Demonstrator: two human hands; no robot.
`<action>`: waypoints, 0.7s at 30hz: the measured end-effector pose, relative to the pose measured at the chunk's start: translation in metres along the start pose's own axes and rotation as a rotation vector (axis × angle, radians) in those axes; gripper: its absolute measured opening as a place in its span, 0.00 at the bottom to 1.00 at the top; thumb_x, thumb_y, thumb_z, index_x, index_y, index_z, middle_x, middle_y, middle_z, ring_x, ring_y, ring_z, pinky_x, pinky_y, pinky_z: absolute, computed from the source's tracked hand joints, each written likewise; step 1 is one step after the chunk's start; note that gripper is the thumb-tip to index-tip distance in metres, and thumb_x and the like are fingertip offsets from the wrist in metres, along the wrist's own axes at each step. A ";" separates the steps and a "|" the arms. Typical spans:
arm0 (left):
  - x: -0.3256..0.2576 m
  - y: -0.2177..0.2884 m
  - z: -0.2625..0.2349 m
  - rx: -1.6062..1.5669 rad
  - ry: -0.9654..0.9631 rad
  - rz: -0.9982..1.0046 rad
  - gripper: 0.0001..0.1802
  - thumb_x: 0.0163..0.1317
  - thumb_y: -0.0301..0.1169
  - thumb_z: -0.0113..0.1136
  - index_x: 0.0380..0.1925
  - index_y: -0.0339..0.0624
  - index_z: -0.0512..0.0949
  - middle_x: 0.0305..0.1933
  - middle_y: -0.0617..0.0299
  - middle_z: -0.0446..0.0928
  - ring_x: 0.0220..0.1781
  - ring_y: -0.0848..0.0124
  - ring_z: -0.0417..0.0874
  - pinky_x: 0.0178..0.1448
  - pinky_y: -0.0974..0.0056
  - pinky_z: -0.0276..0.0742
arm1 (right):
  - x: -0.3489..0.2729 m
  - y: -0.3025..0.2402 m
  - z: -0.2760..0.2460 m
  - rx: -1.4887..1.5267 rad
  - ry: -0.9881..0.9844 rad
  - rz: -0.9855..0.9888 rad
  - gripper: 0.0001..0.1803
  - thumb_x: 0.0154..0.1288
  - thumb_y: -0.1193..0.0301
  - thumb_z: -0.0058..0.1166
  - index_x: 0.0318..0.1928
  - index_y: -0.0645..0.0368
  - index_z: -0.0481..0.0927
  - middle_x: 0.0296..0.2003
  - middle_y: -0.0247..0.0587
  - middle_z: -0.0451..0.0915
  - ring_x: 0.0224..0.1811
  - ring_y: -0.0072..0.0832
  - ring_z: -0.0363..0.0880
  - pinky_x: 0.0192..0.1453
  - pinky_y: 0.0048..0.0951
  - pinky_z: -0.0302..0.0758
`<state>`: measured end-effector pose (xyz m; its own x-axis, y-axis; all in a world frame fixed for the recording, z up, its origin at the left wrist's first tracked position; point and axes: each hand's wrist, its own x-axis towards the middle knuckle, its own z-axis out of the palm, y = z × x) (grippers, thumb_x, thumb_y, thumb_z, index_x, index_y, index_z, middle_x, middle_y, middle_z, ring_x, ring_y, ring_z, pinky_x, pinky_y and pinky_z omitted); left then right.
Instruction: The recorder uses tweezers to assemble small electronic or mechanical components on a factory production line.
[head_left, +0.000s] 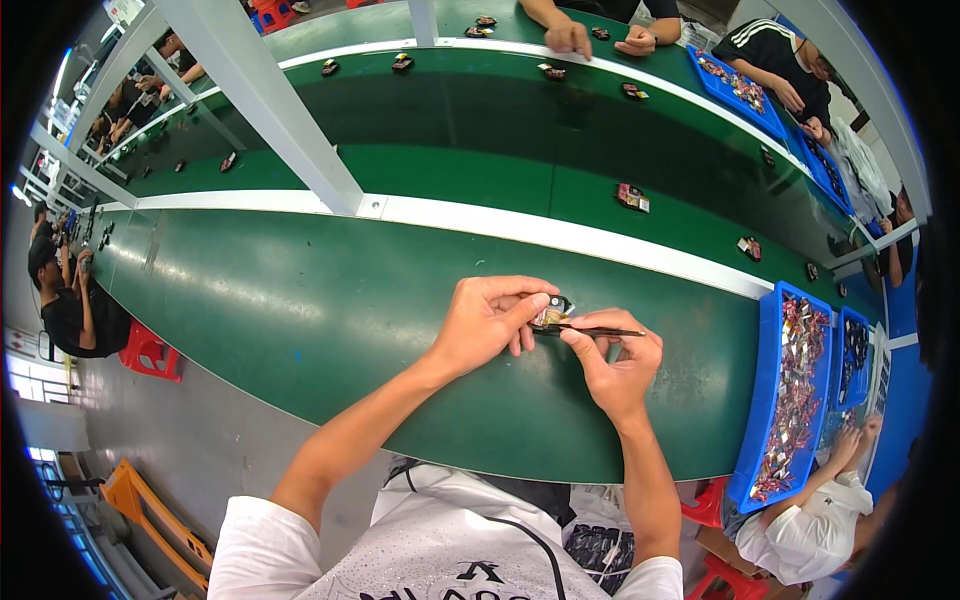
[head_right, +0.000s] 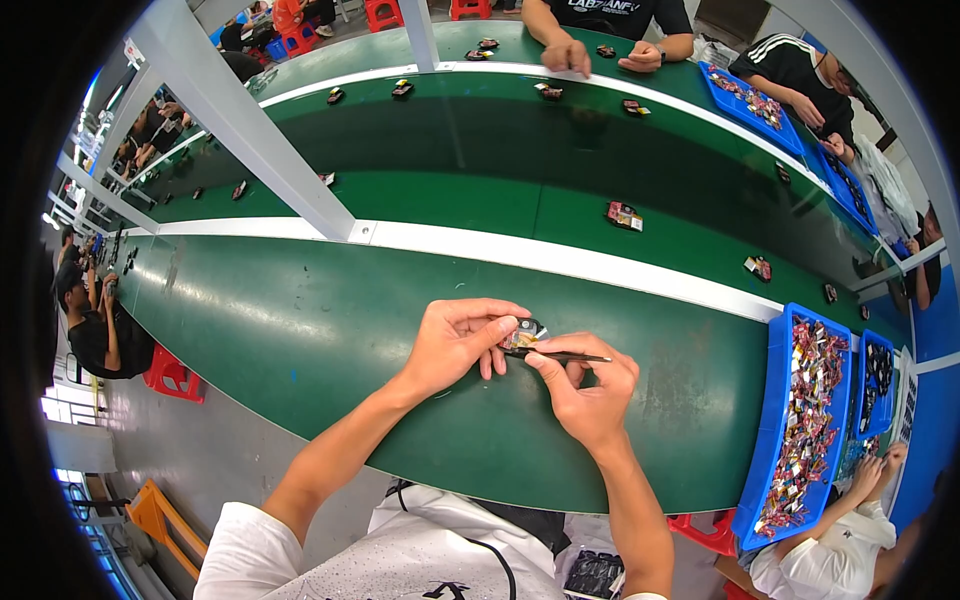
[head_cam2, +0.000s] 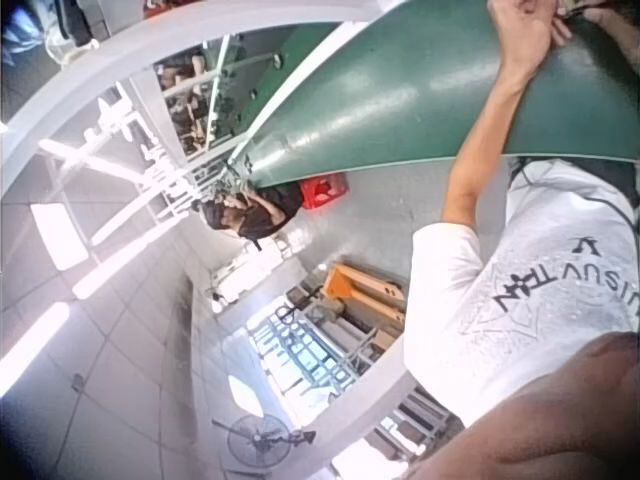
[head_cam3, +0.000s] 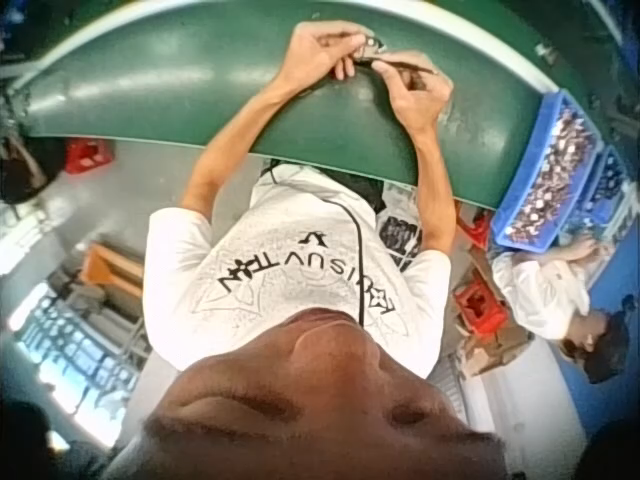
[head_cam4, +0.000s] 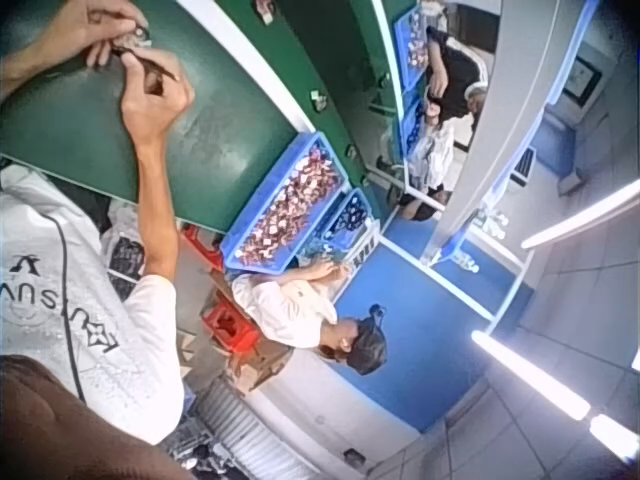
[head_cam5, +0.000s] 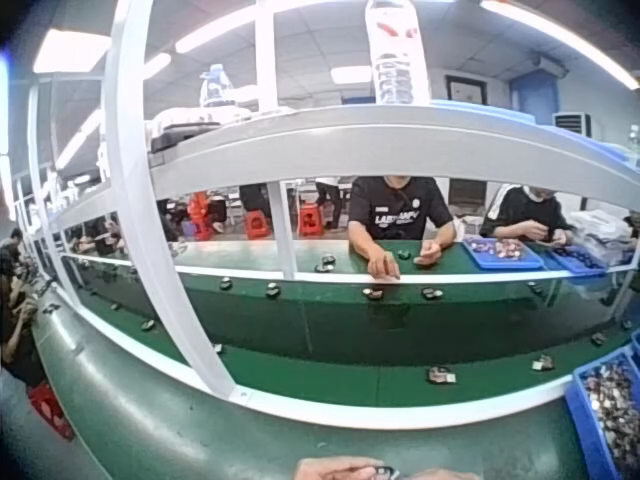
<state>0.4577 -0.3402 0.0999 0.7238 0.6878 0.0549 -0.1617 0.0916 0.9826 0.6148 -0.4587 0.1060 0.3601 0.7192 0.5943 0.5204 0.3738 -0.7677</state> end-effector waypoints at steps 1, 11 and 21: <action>0.000 0.000 0.001 0.001 -0.002 0.005 0.14 0.73 0.27 0.59 0.51 0.27 0.82 0.35 0.54 0.85 0.23 0.74 0.83 0.22 0.72 0.78 | 0.000 0.000 0.000 0.000 0.000 0.000 0.07 0.55 0.81 0.72 0.35 0.61 0.88 0.30 0.34 0.87 0.14 0.10 0.60 0.19 0.18 0.54; 0.003 -0.001 0.007 -0.032 0.002 0.032 0.13 0.73 0.26 0.58 0.51 0.27 0.82 0.35 0.53 0.85 0.22 0.75 0.83 0.21 0.72 0.78 | 0.001 -0.002 -0.007 0.003 0.003 -0.065 0.08 0.54 0.81 0.72 0.35 0.60 0.88 0.33 0.38 0.89 0.14 0.12 0.62 0.19 0.18 0.56; 0.001 -0.003 0.009 -0.069 -0.019 0.013 0.14 0.73 0.28 0.58 0.51 0.26 0.82 0.35 0.52 0.85 0.22 0.74 0.83 0.21 0.72 0.78 | -0.001 -0.004 -0.009 0.004 0.001 -0.056 0.06 0.55 0.81 0.72 0.33 0.59 0.88 0.31 0.38 0.89 0.13 0.12 0.61 0.19 0.19 0.57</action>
<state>0.4650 -0.3458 0.0987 0.7340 0.6753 0.0716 -0.2162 0.1324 0.9673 0.6195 -0.4665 0.1101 0.3314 0.6968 0.6362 0.5366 0.4154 -0.7345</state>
